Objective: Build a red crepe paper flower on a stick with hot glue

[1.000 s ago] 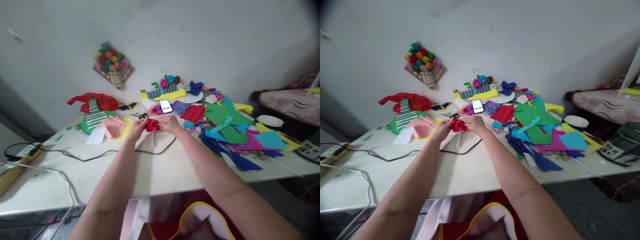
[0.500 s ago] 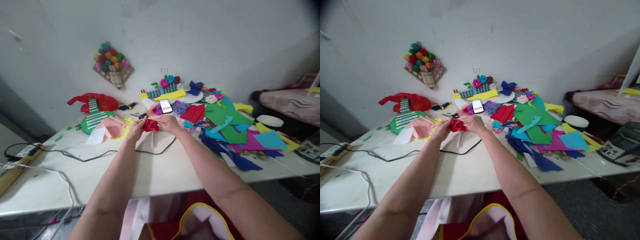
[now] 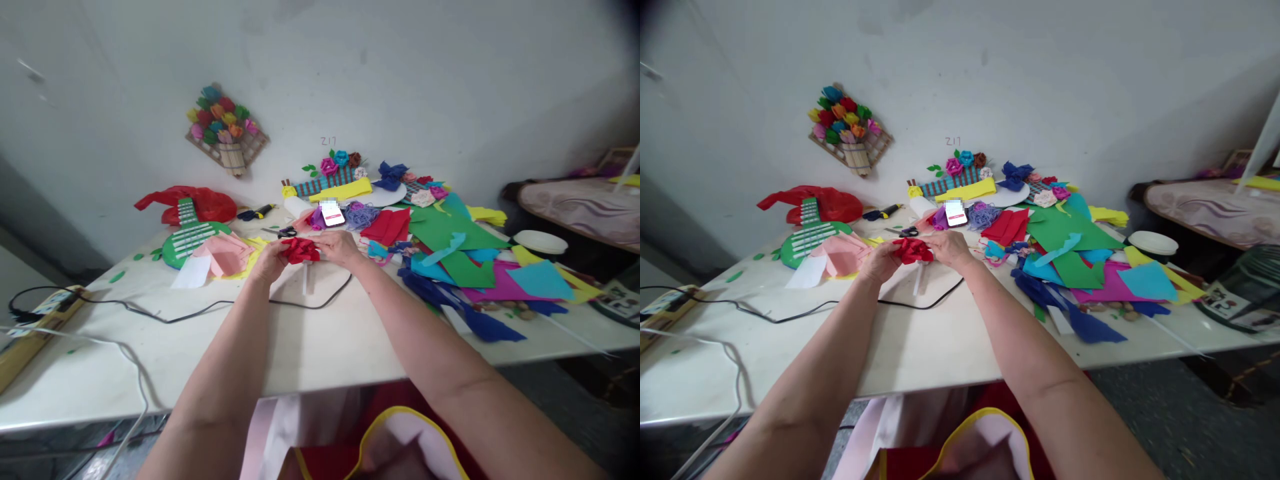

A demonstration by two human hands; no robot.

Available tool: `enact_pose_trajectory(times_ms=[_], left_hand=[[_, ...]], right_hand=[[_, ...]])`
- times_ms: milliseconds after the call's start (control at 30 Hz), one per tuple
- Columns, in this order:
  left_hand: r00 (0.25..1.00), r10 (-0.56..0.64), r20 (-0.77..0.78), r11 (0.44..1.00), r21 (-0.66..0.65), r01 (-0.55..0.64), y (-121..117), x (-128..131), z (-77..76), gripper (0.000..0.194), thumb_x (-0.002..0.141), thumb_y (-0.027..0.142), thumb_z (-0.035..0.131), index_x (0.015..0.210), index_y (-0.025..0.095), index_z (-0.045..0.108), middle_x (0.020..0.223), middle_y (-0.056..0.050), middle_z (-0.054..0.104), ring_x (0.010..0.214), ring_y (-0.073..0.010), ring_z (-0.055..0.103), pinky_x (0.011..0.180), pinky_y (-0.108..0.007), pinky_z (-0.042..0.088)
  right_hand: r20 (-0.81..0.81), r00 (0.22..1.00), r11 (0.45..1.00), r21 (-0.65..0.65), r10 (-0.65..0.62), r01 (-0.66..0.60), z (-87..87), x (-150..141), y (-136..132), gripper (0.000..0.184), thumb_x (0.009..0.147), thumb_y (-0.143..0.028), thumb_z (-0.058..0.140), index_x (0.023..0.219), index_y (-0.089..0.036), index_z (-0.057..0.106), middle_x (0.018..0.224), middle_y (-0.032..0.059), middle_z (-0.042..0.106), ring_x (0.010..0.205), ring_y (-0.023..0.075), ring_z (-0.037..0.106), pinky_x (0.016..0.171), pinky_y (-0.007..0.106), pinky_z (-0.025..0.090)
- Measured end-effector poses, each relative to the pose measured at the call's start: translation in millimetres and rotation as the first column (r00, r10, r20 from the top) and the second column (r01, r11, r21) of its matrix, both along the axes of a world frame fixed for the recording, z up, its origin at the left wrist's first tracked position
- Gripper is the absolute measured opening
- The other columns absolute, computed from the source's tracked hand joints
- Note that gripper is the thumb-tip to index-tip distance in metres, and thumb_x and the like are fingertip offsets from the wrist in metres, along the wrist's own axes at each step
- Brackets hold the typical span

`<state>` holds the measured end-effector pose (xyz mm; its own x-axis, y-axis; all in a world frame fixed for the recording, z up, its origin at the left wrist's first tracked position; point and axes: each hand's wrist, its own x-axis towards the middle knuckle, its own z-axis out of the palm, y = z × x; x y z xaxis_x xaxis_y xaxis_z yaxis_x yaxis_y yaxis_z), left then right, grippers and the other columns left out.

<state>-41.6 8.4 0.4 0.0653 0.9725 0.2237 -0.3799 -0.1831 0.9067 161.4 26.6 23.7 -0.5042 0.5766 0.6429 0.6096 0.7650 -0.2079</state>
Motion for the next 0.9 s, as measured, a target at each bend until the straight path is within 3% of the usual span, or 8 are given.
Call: enact_pose_trajectory(times_ms=[167, 467, 900], left_hand=[[1.0, -0.027, -0.007, 1.0, -0.007, 0.027, -3.3, 1.1, 3.2, 0.017, 0.059, 0.02, 0.072, 0.074, 0.014, 0.068, 0.07, -0.005, 0.067, 0.068, -0.0192, 0.065, 0.068, -0.032, 0.052], [0.997, -0.055, -0.052, 0.998, 0.012, 0.056, -4.9, 1.5, 4.2, 0.029, 0.06, 0.023, 0.073, 0.087, 0.014, 0.071, 0.078, -0.009, 0.071, 0.084, -0.0263, 0.069, 0.074, -0.037, 0.053], [1.0, 0.018, -0.003, 1.0, -0.003, -0.018, -7.2, 4.0, 6.4, 0.029, 0.058, 0.017, 0.074, 0.087, 0.016, 0.073, 0.081, -0.006, 0.072, 0.077, -0.0207, 0.068, 0.074, -0.033, 0.053]], right_hand=[[0.009, 1.0, 1.0, -0.001, -0.002, 0.002, 0.2, 0.8, -0.4, 0.039, 0.086, -0.013, 0.056, 0.118, -0.029, 0.07, 0.109, 0.0025, 0.075, 0.098, 0.0167, 0.069, 0.082, 0.025, 0.051], [0.012, 1.0, 1.0, -0.001, 0.012, -0.012, 2.3, 0.6, -3.2, 0.039, 0.085, -0.012, 0.057, 0.117, -0.029, 0.071, 0.103, 0.0025, 0.076, 0.093, 0.016, 0.069, 0.076, 0.023, 0.049], [0.009, 1.0, 1.0, -0.002, 0.017, -0.017, 4.1, 0.4, -4.5, 0.037, 0.086, -0.013, 0.056, 0.116, -0.028, 0.072, 0.102, 0.0034, 0.076, 0.091, 0.0165, 0.069, 0.076, 0.023, 0.049]])
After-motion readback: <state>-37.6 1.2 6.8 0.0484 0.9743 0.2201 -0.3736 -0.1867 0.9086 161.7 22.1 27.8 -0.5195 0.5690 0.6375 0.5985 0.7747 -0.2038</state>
